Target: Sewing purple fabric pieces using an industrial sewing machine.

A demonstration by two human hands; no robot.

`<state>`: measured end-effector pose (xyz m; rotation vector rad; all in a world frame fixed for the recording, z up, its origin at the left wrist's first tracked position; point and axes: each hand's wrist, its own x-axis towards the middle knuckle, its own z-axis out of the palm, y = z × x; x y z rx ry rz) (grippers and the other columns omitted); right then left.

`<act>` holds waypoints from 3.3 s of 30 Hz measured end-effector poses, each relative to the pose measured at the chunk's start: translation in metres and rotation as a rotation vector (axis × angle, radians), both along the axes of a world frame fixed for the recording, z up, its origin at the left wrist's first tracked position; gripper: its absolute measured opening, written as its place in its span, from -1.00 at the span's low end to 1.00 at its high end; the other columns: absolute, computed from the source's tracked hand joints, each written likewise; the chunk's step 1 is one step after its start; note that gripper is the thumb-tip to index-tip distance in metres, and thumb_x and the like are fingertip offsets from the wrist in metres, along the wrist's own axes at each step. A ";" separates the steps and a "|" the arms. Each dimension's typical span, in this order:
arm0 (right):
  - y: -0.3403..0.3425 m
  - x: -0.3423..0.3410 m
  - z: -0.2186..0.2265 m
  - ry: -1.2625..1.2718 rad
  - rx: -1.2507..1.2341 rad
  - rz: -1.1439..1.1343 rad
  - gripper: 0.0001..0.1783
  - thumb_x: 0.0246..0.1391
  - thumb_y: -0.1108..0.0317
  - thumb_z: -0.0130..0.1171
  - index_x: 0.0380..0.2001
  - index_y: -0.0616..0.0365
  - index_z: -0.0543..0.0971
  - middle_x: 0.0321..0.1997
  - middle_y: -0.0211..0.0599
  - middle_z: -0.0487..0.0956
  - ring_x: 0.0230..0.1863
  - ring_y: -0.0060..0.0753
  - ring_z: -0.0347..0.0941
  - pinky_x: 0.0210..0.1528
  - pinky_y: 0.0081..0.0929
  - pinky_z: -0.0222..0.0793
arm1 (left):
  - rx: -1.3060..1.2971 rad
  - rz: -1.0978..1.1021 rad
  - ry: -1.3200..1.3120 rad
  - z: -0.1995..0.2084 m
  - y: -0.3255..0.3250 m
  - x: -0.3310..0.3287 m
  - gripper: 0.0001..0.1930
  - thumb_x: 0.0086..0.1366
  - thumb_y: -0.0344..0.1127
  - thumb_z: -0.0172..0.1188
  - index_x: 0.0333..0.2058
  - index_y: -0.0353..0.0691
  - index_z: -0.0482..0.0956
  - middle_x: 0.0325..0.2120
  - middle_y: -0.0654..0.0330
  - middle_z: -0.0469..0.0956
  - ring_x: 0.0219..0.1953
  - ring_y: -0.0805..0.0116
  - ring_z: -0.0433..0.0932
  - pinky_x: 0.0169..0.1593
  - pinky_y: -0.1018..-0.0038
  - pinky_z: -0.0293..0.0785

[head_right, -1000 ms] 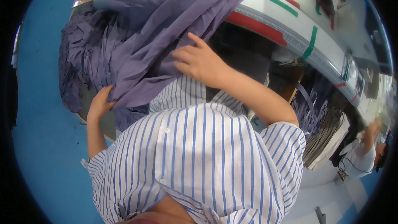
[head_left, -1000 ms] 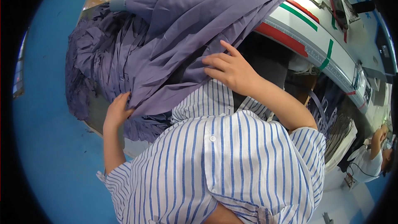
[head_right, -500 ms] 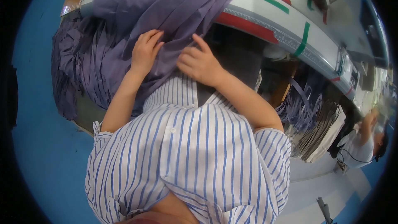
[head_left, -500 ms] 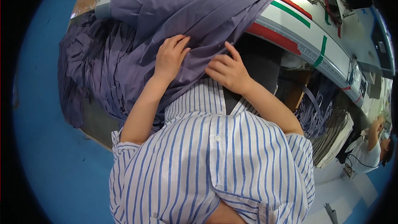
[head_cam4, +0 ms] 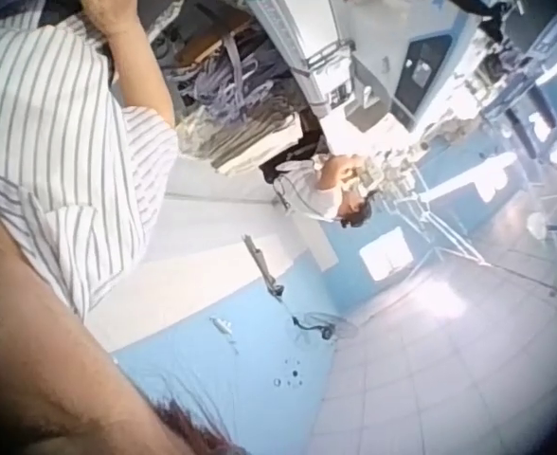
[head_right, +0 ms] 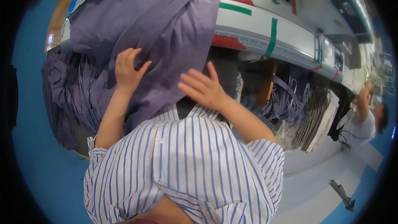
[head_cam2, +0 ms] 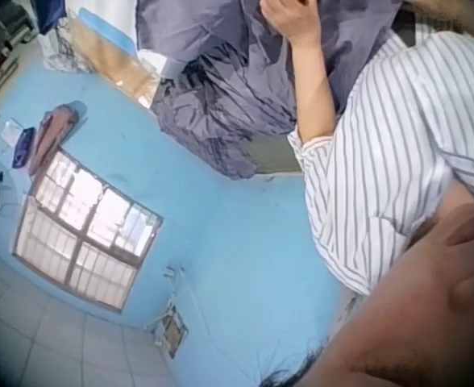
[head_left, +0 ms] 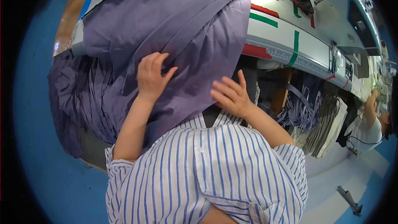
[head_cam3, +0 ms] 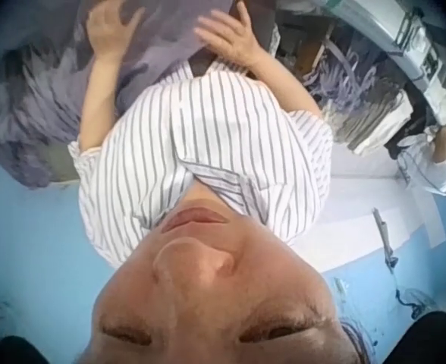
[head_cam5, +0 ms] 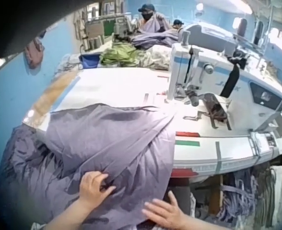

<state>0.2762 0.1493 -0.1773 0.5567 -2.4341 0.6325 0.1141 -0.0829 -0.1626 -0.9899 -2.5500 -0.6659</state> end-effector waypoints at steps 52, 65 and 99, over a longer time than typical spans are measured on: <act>0.053 -0.028 0.030 -0.009 -0.121 -0.003 -0.87 -0.21 0.47 0.14 -0.71 0.09 0.43 -0.17 -0.23 0.62 -0.01 -0.24 0.52 0.30 0.06 0.06 | -0.100 -0.890 -0.738 0.078 0.114 0.040 -0.85 0.17 -0.33 0.16 -0.49 -0.22 0.39 -0.59 0.19 0.47 -0.51 0.25 0.53 -0.48 0.39 0.47; 0.060 -0.044 0.039 -0.035 -0.181 0.159 -0.91 -0.38 0.48 0.15 -0.70 0.25 0.45 -0.25 -0.07 0.60 -0.16 -0.20 0.55 -0.01 -0.24 0.53 | 0.048 -0.544 0.007 0.073 0.208 -0.154 -0.77 0.18 -0.39 0.14 -0.16 -0.16 0.54 -0.21 0.24 0.51 -0.16 0.26 0.42 -0.08 0.41 0.42; 0.072 -0.069 0.045 -0.095 -0.154 0.177 -0.87 -0.24 0.40 0.10 -0.64 0.22 0.58 -0.26 -0.14 0.64 -0.15 -0.23 0.58 -0.04 -0.34 0.52 | -0.017 -0.665 0.029 0.062 0.214 -0.197 -0.79 0.07 -0.34 0.22 -0.29 -0.24 0.53 -0.25 0.21 0.49 -0.08 0.21 0.41 -0.01 0.32 0.36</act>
